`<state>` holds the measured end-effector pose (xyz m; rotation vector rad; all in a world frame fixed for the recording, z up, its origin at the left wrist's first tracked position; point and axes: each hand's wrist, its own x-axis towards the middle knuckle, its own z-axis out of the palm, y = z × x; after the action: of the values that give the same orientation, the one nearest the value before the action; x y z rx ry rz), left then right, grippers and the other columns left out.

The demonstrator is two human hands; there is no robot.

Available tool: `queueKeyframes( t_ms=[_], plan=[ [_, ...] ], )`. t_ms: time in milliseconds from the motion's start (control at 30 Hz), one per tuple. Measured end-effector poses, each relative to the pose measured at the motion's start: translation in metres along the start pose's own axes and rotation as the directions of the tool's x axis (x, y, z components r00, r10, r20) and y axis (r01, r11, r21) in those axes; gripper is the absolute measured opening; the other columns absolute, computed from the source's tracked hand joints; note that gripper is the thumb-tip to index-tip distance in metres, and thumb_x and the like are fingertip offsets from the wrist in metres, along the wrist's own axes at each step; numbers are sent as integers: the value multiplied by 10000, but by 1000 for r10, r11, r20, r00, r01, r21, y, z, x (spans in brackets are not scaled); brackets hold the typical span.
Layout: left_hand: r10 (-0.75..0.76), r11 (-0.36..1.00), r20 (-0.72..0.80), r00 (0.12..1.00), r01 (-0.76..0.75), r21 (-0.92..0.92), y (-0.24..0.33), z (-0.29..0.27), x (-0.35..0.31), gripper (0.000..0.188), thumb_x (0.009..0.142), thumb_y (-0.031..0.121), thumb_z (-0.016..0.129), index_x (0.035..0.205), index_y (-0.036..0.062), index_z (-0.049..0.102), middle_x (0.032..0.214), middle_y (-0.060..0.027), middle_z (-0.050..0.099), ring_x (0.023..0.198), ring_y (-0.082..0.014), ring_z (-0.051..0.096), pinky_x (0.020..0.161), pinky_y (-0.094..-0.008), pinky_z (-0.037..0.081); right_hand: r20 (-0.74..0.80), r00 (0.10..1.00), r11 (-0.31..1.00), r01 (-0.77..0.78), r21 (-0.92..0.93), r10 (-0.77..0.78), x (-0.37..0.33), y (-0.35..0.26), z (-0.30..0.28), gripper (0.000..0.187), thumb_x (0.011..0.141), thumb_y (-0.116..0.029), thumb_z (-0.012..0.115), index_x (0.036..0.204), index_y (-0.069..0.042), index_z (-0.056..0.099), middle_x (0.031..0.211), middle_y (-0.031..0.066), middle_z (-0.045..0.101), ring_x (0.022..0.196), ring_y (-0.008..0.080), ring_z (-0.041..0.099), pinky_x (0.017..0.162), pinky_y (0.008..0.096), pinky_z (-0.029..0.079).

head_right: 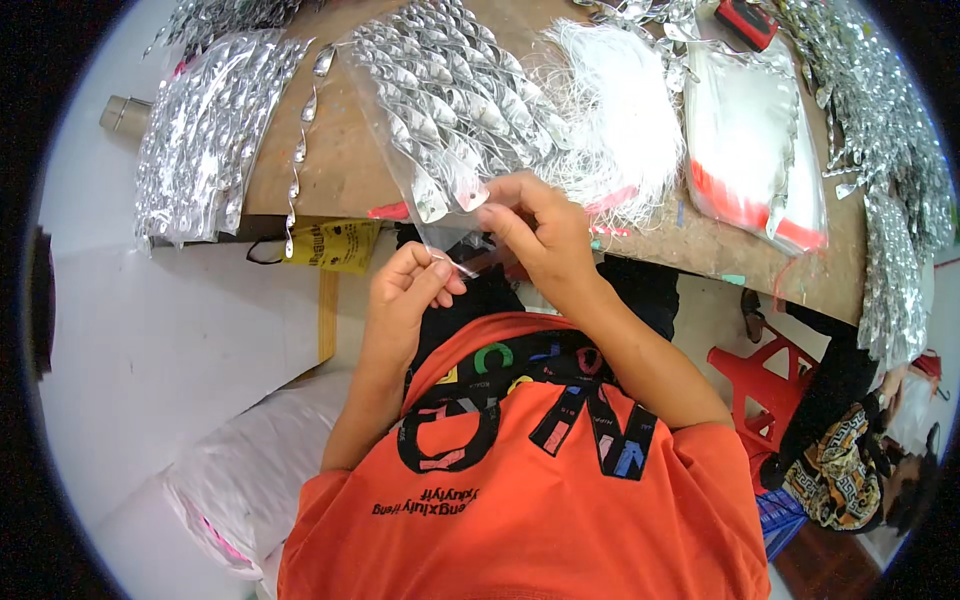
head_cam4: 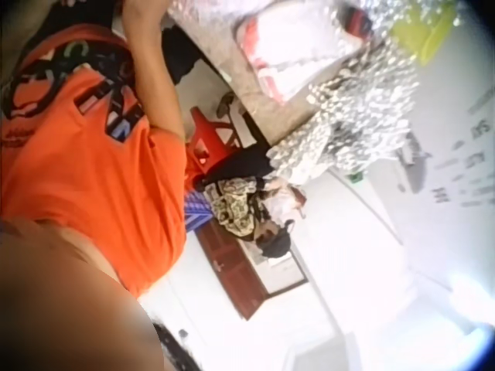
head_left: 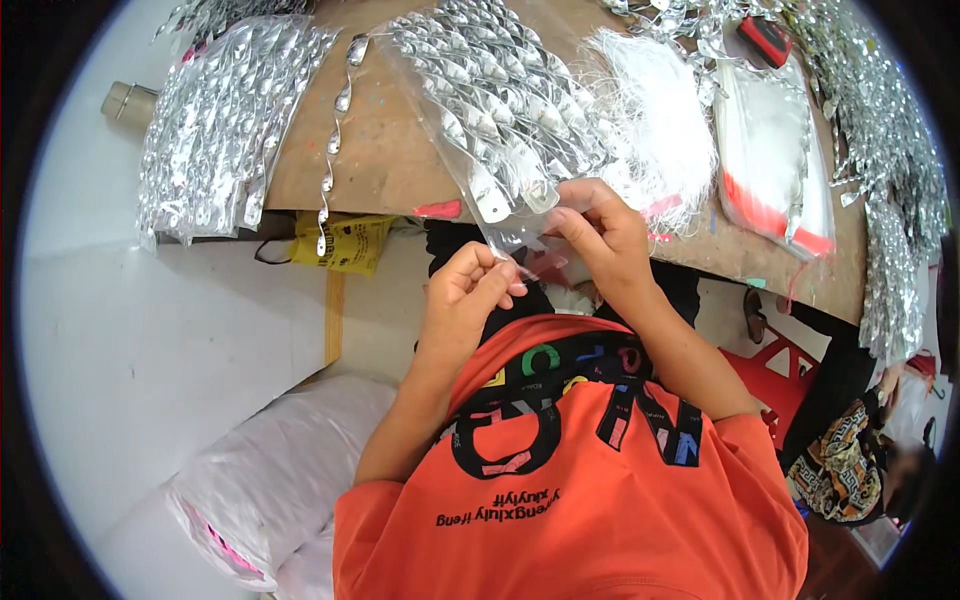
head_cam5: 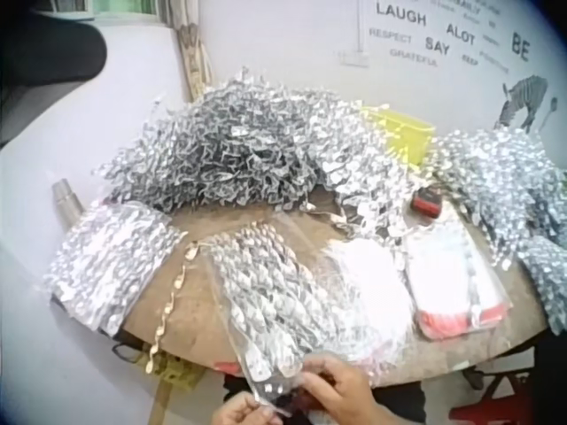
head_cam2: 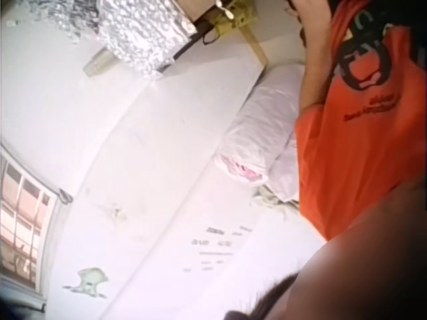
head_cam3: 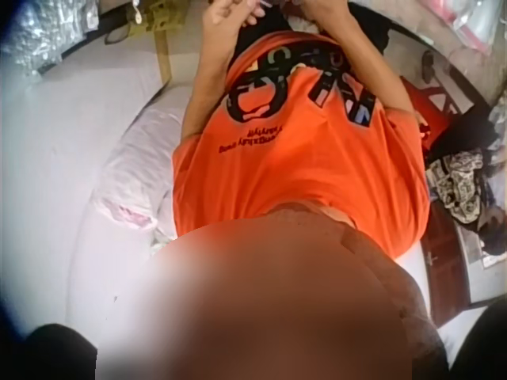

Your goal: Manually sorting and packaging silver metallic fringe decorations into clear plastic bags.

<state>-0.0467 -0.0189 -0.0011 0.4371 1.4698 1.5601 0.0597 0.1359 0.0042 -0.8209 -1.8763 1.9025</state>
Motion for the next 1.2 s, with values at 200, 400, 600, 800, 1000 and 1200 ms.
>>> queueKeyframes(
  t_ms=[200,400,600,800,1000,1200],
  plan=[
    [16,1000,41,999,-16,22,-5,-2,-1,79,912,114,561,888,39,570,815,-23,621,734,-69,584,632,-199,450,-27,933,843,311,-439,-359,14,1,1,129,840,-149,657,905,-46,612,765,33,638,677,127,586,649,283,449],
    [22,999,84,996,-26,43,-16,-5,-3,81,913,122,561,903,42,574,837,-32,628,737,-70,584,642,-194,448,60,812,487,406,-774,-581,28,5,6,201,762,-279,712,753,-108,607,702,32,608,606,241,511,658,352,350],
    [-124,992,101,987,126,-16,-20,-23,0,296,936,325,504,990,38,553,881,-89,650,704,-87,575,613,-198,414,211,848,566,490,-663,-487,-1,7,-7,139,776,-241,692,796,-119,629,734,27,613,639,216,540,648,336,355],
    [-132,989,31,991,129,74,-4,-5,7,260,919,292,536,915,34,566,839,-69,654,676,-86,586,592,-200,421,326,744,492,643,-588,-583,-16,15,-1,140,733,-135,705,854,-111,640,818,22,618,713,207,566,622,317,371],
    [-113,988,32,993,109,108,-6,0,9,223,922,223,520,819,32,573,741,-24,621,647,-70,593,554,-194,421,372,722,495,679,-543,-583,-10,18,1,182,722,-131,710,888,-113,639,848,17,611,755,202,581,629,326,383],
    [-34,999,-68,997,34,0,-15,6,2,168,919,162,500,822,39,560,682,-8,586,587,-56,535,531,-191,401,409,706,432,690,-581,-579,-12,13,6,201,695,-133,723,869,-117,622,824,11,607,746,202,575,651,336,380]
  ],
)
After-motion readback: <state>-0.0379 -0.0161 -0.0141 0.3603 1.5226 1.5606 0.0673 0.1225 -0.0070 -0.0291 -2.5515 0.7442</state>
